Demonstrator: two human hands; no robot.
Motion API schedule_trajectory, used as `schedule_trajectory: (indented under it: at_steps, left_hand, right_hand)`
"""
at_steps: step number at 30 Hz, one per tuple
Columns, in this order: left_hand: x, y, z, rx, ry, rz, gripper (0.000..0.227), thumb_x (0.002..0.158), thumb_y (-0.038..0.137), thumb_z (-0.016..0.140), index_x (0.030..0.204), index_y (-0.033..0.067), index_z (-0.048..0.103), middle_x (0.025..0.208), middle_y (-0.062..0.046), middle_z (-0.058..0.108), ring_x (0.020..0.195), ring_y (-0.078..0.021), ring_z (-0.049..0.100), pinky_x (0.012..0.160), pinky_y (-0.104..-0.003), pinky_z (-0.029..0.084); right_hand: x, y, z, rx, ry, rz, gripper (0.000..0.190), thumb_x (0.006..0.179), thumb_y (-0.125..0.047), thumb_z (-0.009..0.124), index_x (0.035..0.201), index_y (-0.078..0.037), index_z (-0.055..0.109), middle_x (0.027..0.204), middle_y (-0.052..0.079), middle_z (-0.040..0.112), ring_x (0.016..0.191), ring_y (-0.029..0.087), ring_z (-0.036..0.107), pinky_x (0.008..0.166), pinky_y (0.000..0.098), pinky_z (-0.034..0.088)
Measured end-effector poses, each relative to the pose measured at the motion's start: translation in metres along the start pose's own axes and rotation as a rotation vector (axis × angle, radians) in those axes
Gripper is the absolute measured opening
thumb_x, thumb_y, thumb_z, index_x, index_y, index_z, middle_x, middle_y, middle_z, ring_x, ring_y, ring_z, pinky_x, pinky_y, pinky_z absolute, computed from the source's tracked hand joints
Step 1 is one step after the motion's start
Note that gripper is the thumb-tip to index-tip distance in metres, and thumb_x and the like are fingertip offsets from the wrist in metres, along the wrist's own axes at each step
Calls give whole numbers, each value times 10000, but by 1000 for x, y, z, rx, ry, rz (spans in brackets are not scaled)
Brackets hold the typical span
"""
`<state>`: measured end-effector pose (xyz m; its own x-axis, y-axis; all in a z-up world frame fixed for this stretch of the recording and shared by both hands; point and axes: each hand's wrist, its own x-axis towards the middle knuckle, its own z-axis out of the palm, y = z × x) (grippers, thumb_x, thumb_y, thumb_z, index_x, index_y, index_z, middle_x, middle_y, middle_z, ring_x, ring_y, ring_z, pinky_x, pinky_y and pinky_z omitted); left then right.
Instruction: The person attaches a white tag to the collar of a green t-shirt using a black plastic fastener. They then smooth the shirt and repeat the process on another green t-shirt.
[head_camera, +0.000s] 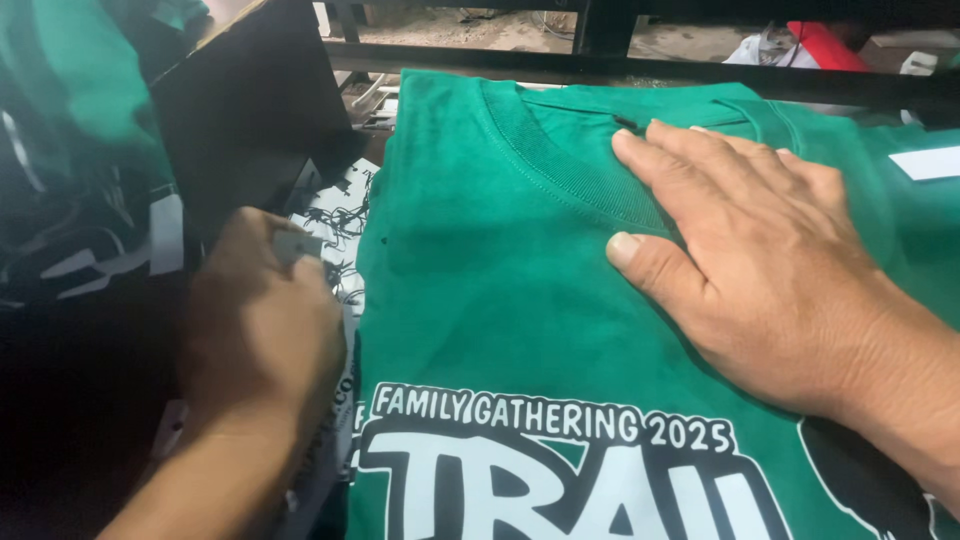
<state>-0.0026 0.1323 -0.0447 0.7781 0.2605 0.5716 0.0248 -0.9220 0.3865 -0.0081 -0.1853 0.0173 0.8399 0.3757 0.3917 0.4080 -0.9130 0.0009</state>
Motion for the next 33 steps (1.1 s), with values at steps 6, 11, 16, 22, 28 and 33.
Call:
schedule_trajectory:
  at_steps: [6,11,16,22,28,33]
  left_hand:
    - [3,38,-21,-289,-68,-360,213,913,134,587,1080,241,665,948,68,787,700,-190,665,709,-375,492]
    - [4,58,-29,-206,-159,-447,209,908,201,568,1033,294,706,905,60,779,819,-222,700,765,-422,513]
    - [10,51,-17,-117,-115,-324,131,938,245,633,1012,243,741,937,-66,764,856,-350,701,770,-497,526]
    - [26,34,-10,-2,258,352,88,968,39,676,1032,48,737,919,-141,644,777,-365,611,677,-500,462]
    - [53,100,-48,62,319,506,147,800,-17,544,871,87,620,821,-144,586,700,-467,547,564,-597,396]
    - [78,147,-24,527,484,676,228,776,183,643,717,393,578,627,70,558,564,-213,541,503,-397,358]
  right_hand:
    - [0,1,0,10,4,-6,694,1001,-567,350,1591,-203,397,1578,142,429,1422,370,354,1088,593,194]
    - [-1,1,0,13,14,-2,691,996,-567,358,1584,-207,409,1584,145,421,1417,368,353,1079,606,194]
    - [0,2,0,26,0,9,692,998,-576,347,1592,-223,393,1595,135,402,1433,374,325,1088,607,173]
    - [0,3,2,28,-4,14,698,995,-588,340,1594,-233,384,1599,126,393,1438,379,314,1093,607,166]
    - [-1,2,-1,31,0,4,698,1000,-595,327,1590,-226,389,1596,132,400,1443,379,315,1091,620,171]
    - [-1,2,-1,33,17,11,680,990,-559,380,1577,-220,415,1583,138,419,1441,363,331,1089,605,183]
